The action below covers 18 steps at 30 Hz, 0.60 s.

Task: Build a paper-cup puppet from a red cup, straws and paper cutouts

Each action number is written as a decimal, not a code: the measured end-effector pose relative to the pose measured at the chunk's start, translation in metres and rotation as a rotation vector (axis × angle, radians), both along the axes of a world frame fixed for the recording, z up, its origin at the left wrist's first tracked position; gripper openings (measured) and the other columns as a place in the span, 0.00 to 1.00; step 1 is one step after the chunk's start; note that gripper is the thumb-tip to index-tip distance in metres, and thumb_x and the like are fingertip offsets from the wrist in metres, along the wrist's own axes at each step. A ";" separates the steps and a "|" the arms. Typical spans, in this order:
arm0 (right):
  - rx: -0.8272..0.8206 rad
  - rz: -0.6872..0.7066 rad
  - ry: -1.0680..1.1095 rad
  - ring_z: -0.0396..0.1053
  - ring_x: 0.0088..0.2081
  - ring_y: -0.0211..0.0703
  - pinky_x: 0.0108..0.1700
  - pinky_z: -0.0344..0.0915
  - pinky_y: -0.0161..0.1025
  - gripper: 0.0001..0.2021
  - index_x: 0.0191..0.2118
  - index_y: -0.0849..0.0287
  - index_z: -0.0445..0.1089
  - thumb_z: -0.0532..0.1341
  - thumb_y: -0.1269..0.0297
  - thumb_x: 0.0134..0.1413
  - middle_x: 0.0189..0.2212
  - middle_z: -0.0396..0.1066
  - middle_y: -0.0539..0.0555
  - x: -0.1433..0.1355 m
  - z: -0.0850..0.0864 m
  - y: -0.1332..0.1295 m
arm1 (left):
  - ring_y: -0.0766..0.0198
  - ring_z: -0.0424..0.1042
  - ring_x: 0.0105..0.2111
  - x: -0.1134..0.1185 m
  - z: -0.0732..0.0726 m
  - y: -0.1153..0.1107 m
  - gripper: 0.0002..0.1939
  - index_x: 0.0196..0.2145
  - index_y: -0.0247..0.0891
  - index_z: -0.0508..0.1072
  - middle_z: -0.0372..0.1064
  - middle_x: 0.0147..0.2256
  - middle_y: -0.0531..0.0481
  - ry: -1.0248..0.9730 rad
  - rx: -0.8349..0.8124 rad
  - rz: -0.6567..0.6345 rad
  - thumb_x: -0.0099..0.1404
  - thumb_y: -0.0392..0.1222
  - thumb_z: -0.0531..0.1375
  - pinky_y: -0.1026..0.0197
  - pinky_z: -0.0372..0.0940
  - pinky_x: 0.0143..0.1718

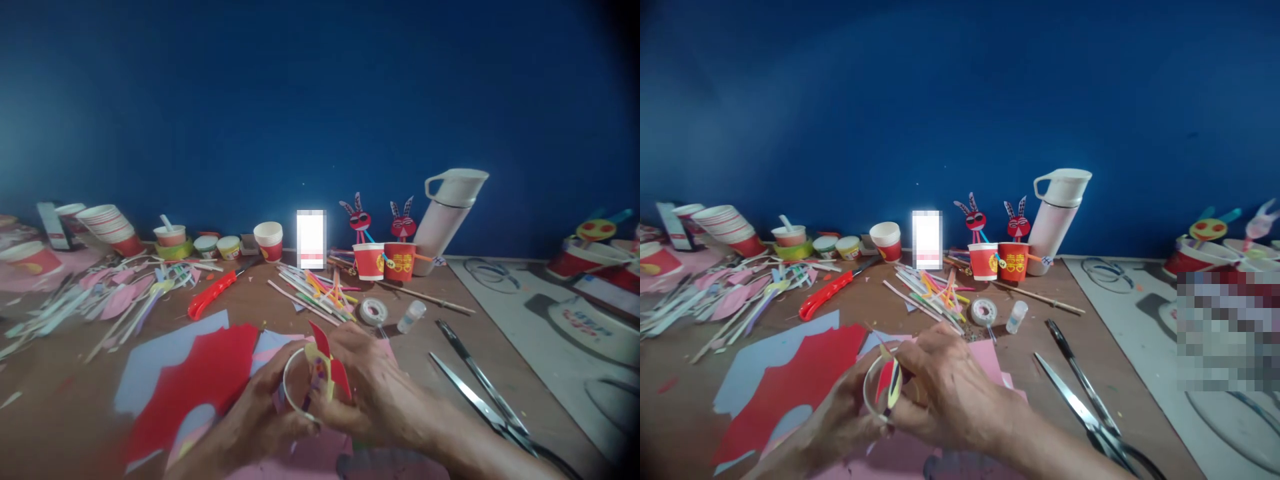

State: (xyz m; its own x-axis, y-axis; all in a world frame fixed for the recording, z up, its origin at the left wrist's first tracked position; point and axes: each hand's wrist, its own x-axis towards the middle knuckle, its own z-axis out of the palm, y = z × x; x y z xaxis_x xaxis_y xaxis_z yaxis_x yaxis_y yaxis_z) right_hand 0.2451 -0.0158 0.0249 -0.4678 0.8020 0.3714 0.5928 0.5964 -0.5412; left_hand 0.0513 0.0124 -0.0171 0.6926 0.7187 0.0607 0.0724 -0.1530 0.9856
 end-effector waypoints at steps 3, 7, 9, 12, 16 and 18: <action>-0.015 -0.010 -0.016 0.56 0.25 0.35 0.33 0.54 0.35 0.03 0.30 0.57 0.63 0.58 0.72 0.52 0.21 0.60 0.44 -0.001 -0.002 0.002 | 0.57 0.68 0.42 0.004 -0.002 0.002 0.26 0.53 0.40 0.65 0.70 0.41 0.49 -0.050 -0.149 -0.018 0.58 0.41 0.65 0.60 0.65 0.40; -0.108 -0.046 -0.018 0.56 0.23 0.34 0.32 0.53 0.35 0.03 0.30 0.59 0.65 0.58 0.70 0.53 0.21 0.63 0.44 -0.002 -0.006 0.004 | 0.57 0.68 0.45 0.006 -0.009 0.005 0.20 0.47 0.41 0.71 0.70 0.44 0.50 -0.028 -0.242 -0.040 0.57 0.42 0.66 0.58 0.64 0.46; -0.136 -0.061 0.008 0.56 0.23 0.33 0.30 0.53 0.34 0.02 0.31 0.60 0.66 0.58 0.69 0.53 0.22 0.64 0.45 -0.003 -0.007 0.003 | 0.56 0.67 0.47 0.006 -0.012 0.004 0.20 0.47 0.42 0.71 0.70 0.46 0.49 -0.046 -0.254 -0.033 0.57 0.44 0.66 0.55 0.62 0.50; -0.146 -0.105 0.030 0.54 0.22 0.31 0.27 0.49 0.32 0.03 0.28 0.59 0.64 0.59 0.69 0.51 0.20 0.61 0.43 -0.003 -0.006 0.002 | 0.55 0.67 0.48 0.007 -0.016 0.002 0.23 0.50 0.42 0.69 0.70 0.47 0.47 -0.093 -0.288 -0.050 0.57 0.46 0.66 0.54 0.62 0.51; -0.153 -0.099 0.007 0.51 0.21 0.31 0.26 0.48 0.32 0.06 0.24 0.59 0.60 0.59 0.71 0.46 0.18 0.58 0.42 -0.002 -0.001 0.000 | 0.57 0.69 0.42 0.008 -0.013 -0.001 0.25 0.49 0.42 0.69 0.71 0.41 0.49 -0.059 -0.306 -0.045 0.55 0.46 0.67 0.54 0.64 0.48; -0.140 -0.071 -0.010 0.51 0.21 0.32 0.27 0.48 0.33 0.07 0.24 0.58 0.59 0.60 0.70 0.46 0.18 0.57 0.43 -0.002 0.001 -0.001 | 0.57 0.69 0.40 0.007 -0.008 -0.001 0.20 0.42 0.39 0.74 0.71 0.35 0.51 0.000 -0.253 -0.063 0.51 0.46 0.70 0.54 0.65 0.47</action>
State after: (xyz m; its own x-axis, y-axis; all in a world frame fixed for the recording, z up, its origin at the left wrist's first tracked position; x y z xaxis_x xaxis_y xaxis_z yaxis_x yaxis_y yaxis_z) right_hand 0.2433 -0.0172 0.0258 -0.4108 0.8769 0.2497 0.6367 0.4719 -0.6099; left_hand 0.0583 0.0111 -0.0253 0.7362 0.6668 -0.1154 0.0704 0.0940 0.9931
